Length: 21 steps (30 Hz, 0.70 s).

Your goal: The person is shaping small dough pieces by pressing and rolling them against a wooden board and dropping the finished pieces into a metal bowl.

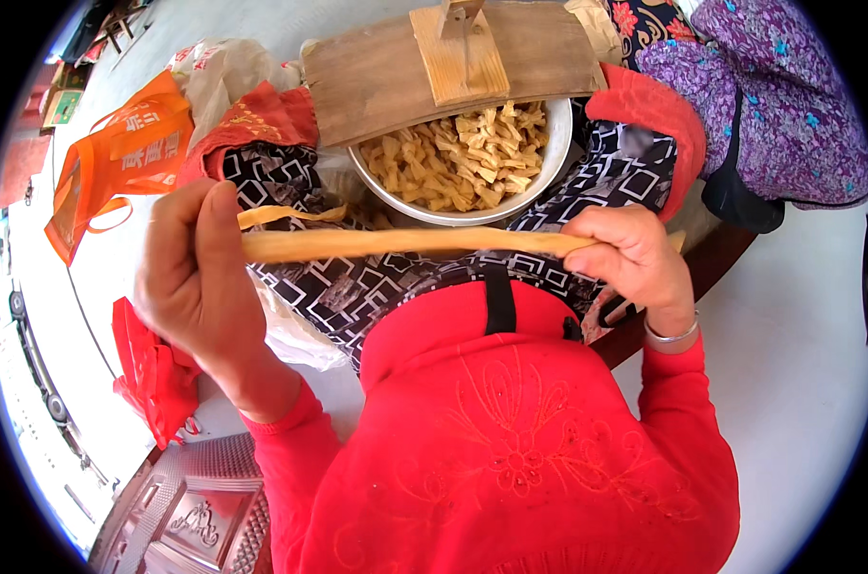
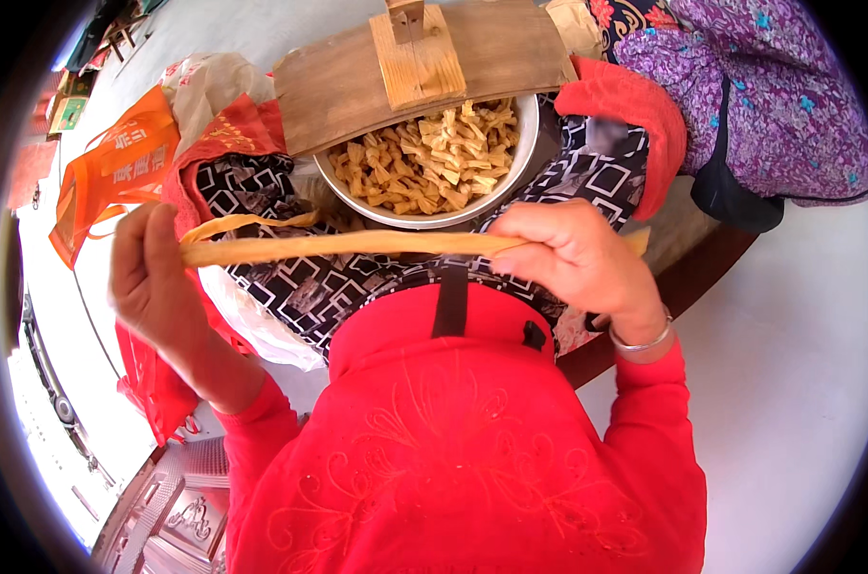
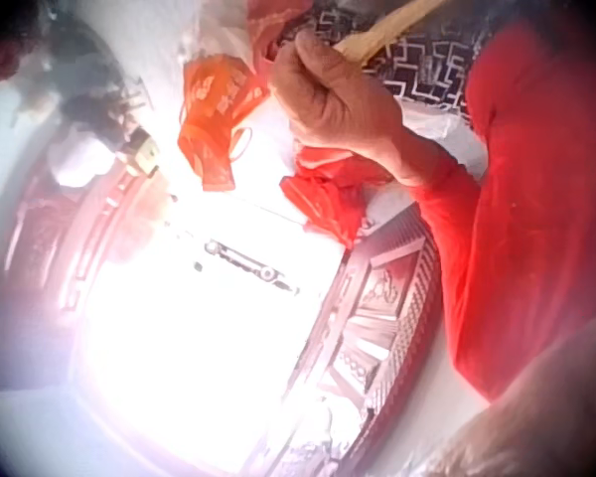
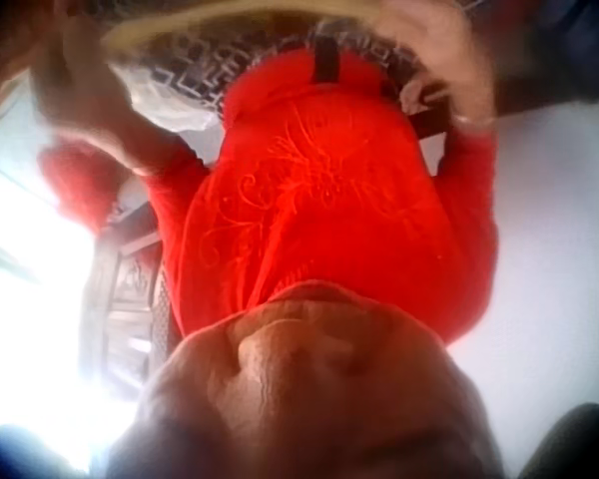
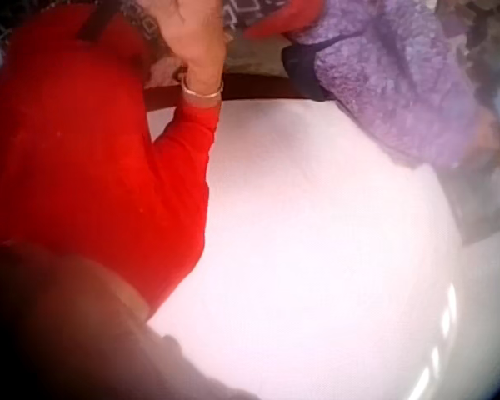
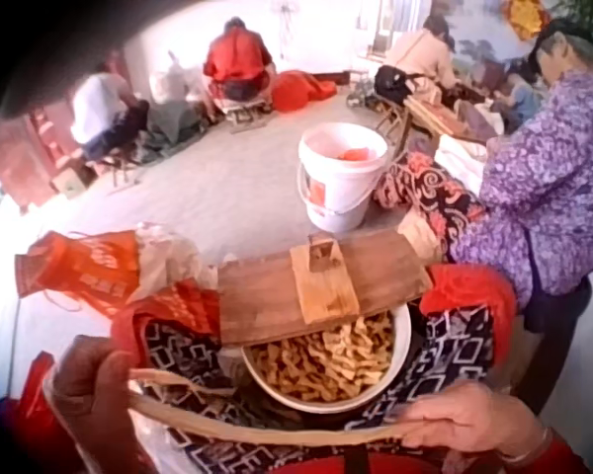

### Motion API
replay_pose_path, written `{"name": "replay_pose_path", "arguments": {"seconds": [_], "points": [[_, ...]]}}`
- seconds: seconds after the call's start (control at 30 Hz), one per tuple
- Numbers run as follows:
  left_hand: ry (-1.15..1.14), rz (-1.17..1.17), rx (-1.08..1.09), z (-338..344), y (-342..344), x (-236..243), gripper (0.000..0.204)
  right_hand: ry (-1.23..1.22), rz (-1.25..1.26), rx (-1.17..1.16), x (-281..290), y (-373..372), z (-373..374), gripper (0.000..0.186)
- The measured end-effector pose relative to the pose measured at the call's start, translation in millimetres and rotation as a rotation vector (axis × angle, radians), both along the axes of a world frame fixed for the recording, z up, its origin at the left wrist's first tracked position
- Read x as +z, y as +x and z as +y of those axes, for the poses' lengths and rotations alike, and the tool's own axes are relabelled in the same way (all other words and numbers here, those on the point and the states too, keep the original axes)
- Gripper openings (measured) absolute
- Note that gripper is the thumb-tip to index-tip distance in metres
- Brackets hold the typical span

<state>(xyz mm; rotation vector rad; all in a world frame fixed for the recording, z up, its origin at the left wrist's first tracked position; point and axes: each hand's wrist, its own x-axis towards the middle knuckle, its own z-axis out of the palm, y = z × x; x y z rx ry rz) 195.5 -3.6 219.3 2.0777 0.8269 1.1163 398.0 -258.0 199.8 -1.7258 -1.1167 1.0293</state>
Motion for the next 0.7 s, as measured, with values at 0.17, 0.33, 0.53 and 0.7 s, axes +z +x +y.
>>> {"name": "replay_pose_path", "arguments": {"seconds": [0.17,0.33,0.53,0.7], "points": [[0.079,0.477,0.204,30.8,-46.9,-58.8,0.007,-0.133,-0.235,-0.103,-30.7,11.8,-40.6,0.01],[0.379,0.558,-0.263,-17.8,-8.1,-63.2,0.029,-0.07,-0.431,0.023,-45.1,-17.0,-12.3,0.013],[-0.487,0.428,-0.995,-78.9,75.4,-94.5,0.018,0.107,-0.548,-0.051,-57.1,-8.7,15.4,0.013],[-0.705,0.512,-0.97,-76.1,99.1,-119.1,0.024,0.273,-0.861,-0.214,-32.9,13.1,19.0,0.039]]}}
